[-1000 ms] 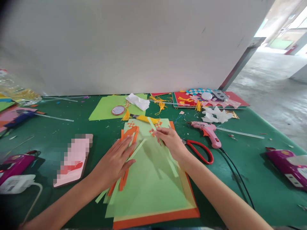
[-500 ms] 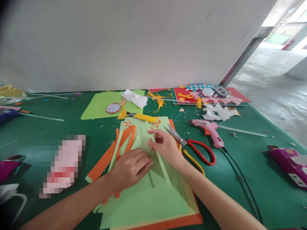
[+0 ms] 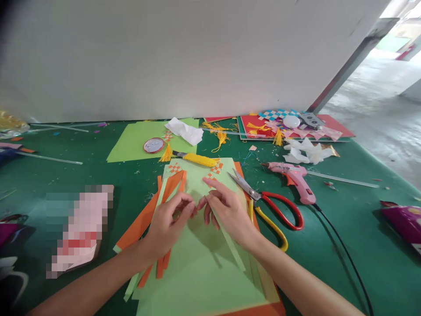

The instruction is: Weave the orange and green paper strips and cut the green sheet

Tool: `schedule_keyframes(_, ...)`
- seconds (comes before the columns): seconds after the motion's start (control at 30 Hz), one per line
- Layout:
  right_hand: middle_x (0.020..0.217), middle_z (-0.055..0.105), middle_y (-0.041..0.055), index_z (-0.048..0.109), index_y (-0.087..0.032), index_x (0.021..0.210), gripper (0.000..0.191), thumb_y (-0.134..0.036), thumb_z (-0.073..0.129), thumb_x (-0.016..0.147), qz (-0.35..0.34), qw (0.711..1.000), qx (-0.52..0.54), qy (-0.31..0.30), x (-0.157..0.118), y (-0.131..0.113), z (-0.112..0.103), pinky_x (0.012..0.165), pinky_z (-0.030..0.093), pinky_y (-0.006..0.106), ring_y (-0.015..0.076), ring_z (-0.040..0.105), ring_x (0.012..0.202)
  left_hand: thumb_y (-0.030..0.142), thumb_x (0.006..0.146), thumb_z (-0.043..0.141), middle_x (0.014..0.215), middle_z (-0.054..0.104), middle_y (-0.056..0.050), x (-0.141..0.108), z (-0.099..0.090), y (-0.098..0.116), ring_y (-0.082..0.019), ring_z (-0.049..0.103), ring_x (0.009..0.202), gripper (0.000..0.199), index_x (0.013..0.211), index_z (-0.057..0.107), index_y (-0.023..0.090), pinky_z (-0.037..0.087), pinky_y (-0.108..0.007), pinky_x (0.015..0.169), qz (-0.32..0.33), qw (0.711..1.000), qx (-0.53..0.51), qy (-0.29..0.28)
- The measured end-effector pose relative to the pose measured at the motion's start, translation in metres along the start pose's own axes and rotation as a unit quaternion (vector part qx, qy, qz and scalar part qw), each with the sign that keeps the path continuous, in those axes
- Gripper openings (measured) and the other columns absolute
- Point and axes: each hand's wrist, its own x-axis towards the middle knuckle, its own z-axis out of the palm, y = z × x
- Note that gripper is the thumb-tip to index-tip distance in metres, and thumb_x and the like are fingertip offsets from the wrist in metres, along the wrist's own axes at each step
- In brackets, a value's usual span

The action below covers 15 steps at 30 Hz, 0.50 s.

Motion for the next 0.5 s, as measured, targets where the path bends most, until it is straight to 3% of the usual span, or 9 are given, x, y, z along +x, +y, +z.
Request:
schedule_keyframes(0.1,0.069,0.065,-0.0017,0.034,-0.020,0.146,0.059,-0.027,0.047,0.089,-0.012,1.000,-0.003,-0.004,-0.001,0.001,0.000,0.046,0.043,0.025,0.0133,0.058,0.053,0.037,0.098,0.045,0.071,0.058,0.003,0.001,0.000,0.001,-0.010,0.052,0.059,0.020,0.090,0.051,0.020,0.037,-0.020,0.051,0.004,0.999,-0.033,-0.003)
schedule_keyframes(0.23,0.068,0.066,-0.0025,0.047,-0.022,0.140,0.052,-0.021,0.049,0.087,-0.044,0.996,-0.072,0.024,0.000,0.004,-0.002,0.068,0.047,0.028,0.0122,0.057,0.065,0.030,0.097,0.047,0.062,0.054,0.006,-0.001,0.001,0.001,-0.009,0.048,0.054,0.013,0.091,0.052,0.020,0.035,-0.020,0.051,0.056,0.998,0.021,0.004)
schedule_keyframes(0.37,0.073,0.065,-0.0012,0.054,-0.022,0.134,0.048,-0.023,0.050,0.086,-0.045,0.995,-0.089,0.027,0.003,0.008,-0.003,0.057,0.043,0.026,0.0111,0.050,0.060,0.021,0.095,0.048,0.059,0.050,0.006,-0.003,0.003,-0.003,-0.009,0.046,0.051,0.008,0.088,0.052,0.019,0.035,-0.020,0.050,0.150,0.986,0.077,0.012)
schedule_keyframes(0.5,0.064,0.054,-0.0019,0.051,-0.018,0.136,0.053,-0.024,0.054,0.084,-0.057,0.996,-0.070,0.009,0.009,0.018,-0.002,0.056,0.046,0.025,0.0172,0.060,0.076,0.016,0.093,0.050,0.070,0.058,0.000,-0.002,0.007,-0.006,-0.012,0.053,0.065,0.013,0.082,0.055,0.017,0.044,-0.024,0.062,0.270,0.955,0.121,0.029)
